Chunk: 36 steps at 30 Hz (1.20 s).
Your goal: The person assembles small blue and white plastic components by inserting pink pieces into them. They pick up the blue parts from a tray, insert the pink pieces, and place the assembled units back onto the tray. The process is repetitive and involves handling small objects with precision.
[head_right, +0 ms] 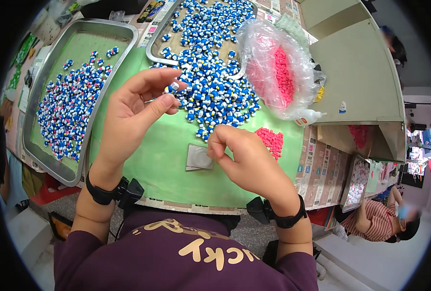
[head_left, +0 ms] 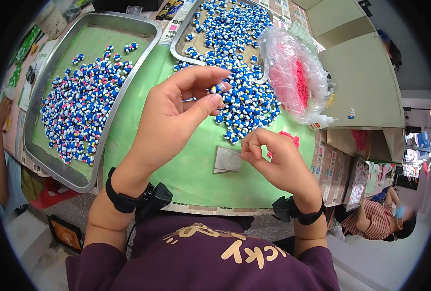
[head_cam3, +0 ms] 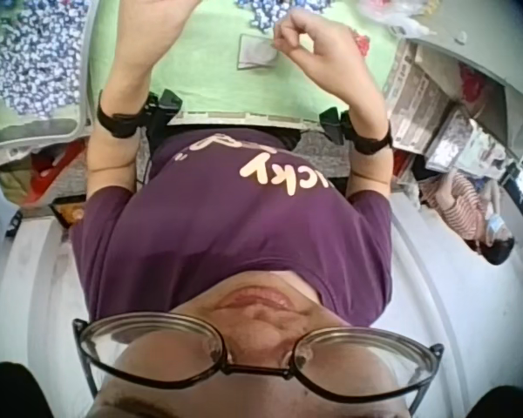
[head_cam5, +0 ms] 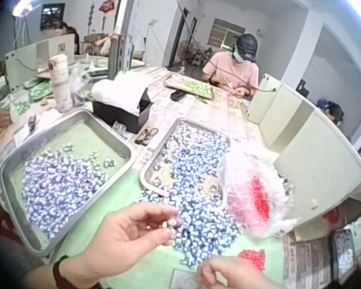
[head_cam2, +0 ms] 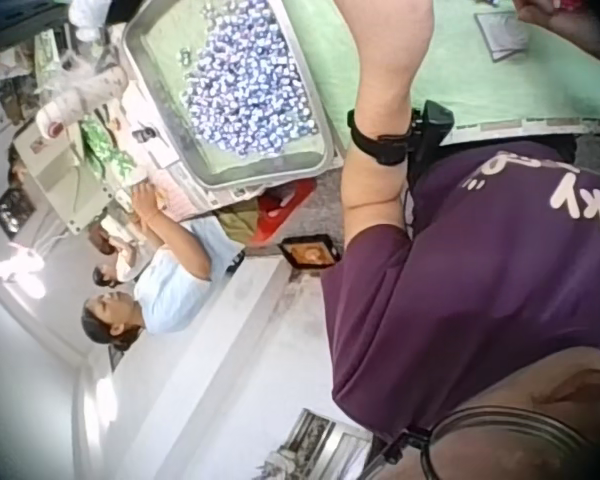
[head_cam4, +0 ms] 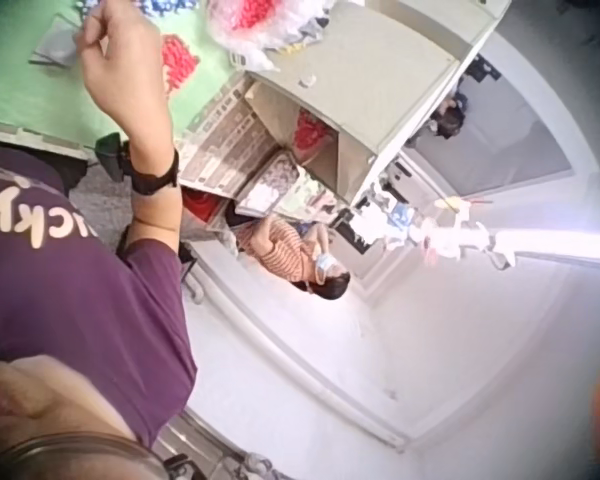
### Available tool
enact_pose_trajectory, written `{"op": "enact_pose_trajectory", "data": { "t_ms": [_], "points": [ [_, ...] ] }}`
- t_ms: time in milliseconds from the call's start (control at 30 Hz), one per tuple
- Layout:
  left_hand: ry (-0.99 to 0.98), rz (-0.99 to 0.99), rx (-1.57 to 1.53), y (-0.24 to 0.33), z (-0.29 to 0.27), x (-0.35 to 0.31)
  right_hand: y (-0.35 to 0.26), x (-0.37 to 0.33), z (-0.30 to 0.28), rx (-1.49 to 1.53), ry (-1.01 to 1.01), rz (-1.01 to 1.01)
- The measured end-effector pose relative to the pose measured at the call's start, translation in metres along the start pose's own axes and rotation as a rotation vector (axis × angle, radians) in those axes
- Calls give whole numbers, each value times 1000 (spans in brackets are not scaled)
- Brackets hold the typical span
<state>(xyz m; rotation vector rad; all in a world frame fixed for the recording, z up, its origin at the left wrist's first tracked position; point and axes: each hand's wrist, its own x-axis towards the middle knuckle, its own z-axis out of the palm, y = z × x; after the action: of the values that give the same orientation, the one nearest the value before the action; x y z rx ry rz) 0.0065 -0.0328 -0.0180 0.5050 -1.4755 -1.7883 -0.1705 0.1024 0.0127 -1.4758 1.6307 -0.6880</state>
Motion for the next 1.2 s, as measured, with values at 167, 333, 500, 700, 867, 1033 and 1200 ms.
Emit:
{"op": "enact_pose_trajectory", "data": {
  "t_ms": [167, 333, 500, 700, 867, 1033, 1200],
  "points": [
    [-3, -37, -3, 2, 0, -2, 1, 2, 1, -16, -10, 27],
    [-21, -68, -103, -1, 1, -1, 1, 0, 0, 47, 17, -24],
    [-74, -192, -261, -3, 8, -4, -19, 3, -3, 243, 207, -157],
    [-29, -141, -325, -4, 14, -8, -29, 18, 4, 425, 384, -318],
    [-26, -126, -320, -2, 15, -10, -29, 22, 9, 420, 472, -357],
    [-41, -119, -350, 0, 15, -12, -28, 23, 12, 385, 511, -356],
    [7, -9, -236, -2, 21, -16, -28, 23, 19, 299, 574, -374]
  ]
}}
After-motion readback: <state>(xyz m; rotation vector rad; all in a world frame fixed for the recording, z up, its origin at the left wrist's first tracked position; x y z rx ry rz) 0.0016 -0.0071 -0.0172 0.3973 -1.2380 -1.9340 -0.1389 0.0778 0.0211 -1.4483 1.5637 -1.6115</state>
